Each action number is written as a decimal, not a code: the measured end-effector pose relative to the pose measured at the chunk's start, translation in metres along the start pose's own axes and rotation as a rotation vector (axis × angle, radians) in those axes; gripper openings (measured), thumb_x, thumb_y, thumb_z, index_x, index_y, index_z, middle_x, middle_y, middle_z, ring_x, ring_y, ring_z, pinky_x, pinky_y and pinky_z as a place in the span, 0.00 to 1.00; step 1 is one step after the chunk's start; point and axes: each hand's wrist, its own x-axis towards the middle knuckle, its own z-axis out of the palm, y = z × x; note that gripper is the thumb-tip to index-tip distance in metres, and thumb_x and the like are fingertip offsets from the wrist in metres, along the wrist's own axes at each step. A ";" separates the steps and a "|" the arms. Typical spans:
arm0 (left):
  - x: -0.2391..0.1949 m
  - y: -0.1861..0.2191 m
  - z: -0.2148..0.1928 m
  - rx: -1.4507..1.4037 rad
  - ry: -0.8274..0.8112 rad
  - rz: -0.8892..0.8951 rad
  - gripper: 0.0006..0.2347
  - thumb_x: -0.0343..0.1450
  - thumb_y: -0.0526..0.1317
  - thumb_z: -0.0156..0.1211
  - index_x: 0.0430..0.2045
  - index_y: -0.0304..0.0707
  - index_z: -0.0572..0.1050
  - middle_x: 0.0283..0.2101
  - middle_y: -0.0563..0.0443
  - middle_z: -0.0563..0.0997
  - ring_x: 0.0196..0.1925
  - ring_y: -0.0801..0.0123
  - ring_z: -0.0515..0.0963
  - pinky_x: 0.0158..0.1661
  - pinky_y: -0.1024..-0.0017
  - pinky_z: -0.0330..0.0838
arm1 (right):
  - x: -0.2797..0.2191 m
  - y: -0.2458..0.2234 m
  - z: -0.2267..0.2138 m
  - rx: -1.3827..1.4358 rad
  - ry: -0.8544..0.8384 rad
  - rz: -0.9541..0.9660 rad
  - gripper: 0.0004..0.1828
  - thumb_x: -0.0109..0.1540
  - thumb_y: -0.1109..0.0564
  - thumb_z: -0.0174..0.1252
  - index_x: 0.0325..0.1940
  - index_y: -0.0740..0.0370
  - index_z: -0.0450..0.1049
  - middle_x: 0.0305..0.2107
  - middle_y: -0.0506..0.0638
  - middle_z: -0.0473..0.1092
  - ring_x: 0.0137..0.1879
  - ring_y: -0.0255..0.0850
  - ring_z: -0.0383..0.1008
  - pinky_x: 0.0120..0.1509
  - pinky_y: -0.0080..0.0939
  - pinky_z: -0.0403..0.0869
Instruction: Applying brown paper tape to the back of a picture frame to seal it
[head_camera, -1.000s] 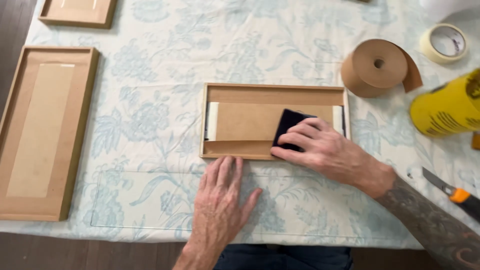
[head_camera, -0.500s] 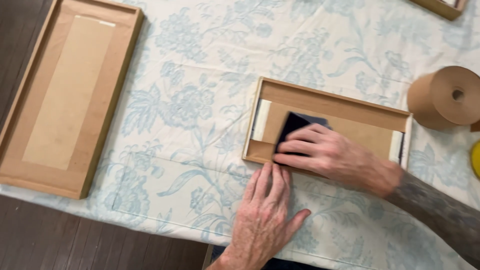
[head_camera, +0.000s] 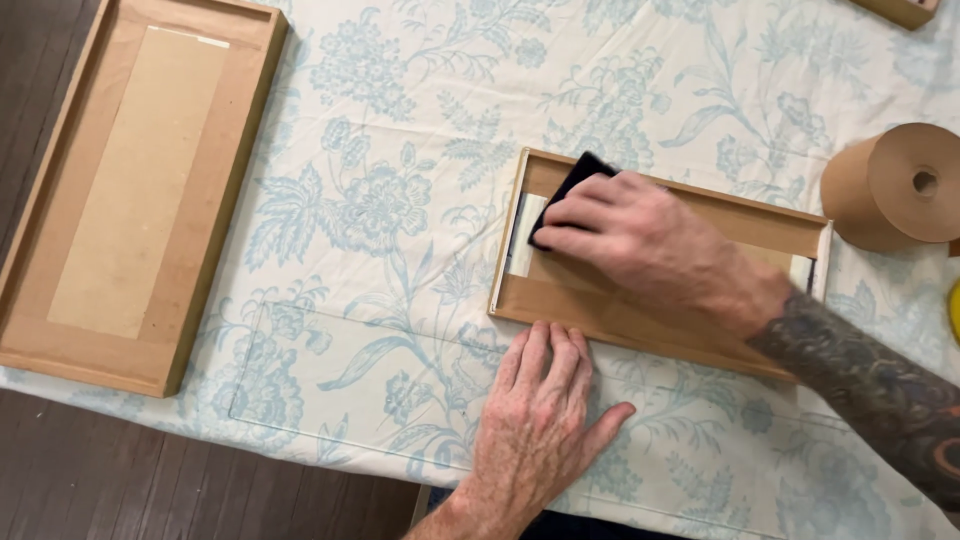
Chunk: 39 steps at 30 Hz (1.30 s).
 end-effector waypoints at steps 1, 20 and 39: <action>-0.001 0.000 0.000 0.000 -0.007 -0.003 0.33 0.72 0.60 0.60 0.53 0.18 0.73 0.52 0.34 0.75 0.60 0.45 0.73 0.63 0.54 0.67 | -0.006 0.005 0.002 0.040 0.036 -0.005 0.23 0.59 0.56 0.65 0.59 0.58 0.75 0.53 0.53 0.74 0.60 0.49 0.73 0.65 0.53 0.72; -0.001 -0.002 -0.003 0.087 -0.023 0.028 0.29 0.72 0.60 0.60 0.50 0.25 0.75 0.48 0.36 0.76 0.58 0.46 0.74 0.63 0.57 0.66 | 0.006 -0.020 0.008 0.327 0.125 -0.216 0.08 0.69 0.62 0.50 0.50 0.61 0.74 0.48 0.50 0.73 0.55 0.48 0.71 0.55 0.47 0.70; 0.004 -0.002 -0.004 0.212 0.030 0.087 0.26 0.73 0.60 0.59 0.51 0.34 0.78 0.52 0.45 0.80 0.57 0.56 0.79 0.57 0.63 0.73 | -0.229 -0.001 -0.034 0.179 -0.320 0.109 0.09 0.69 0.57 0.45 0.41 0.53 0.73 0.47 0.45 0.71 0.61 0.47 0.65 0.59 0.50 0.65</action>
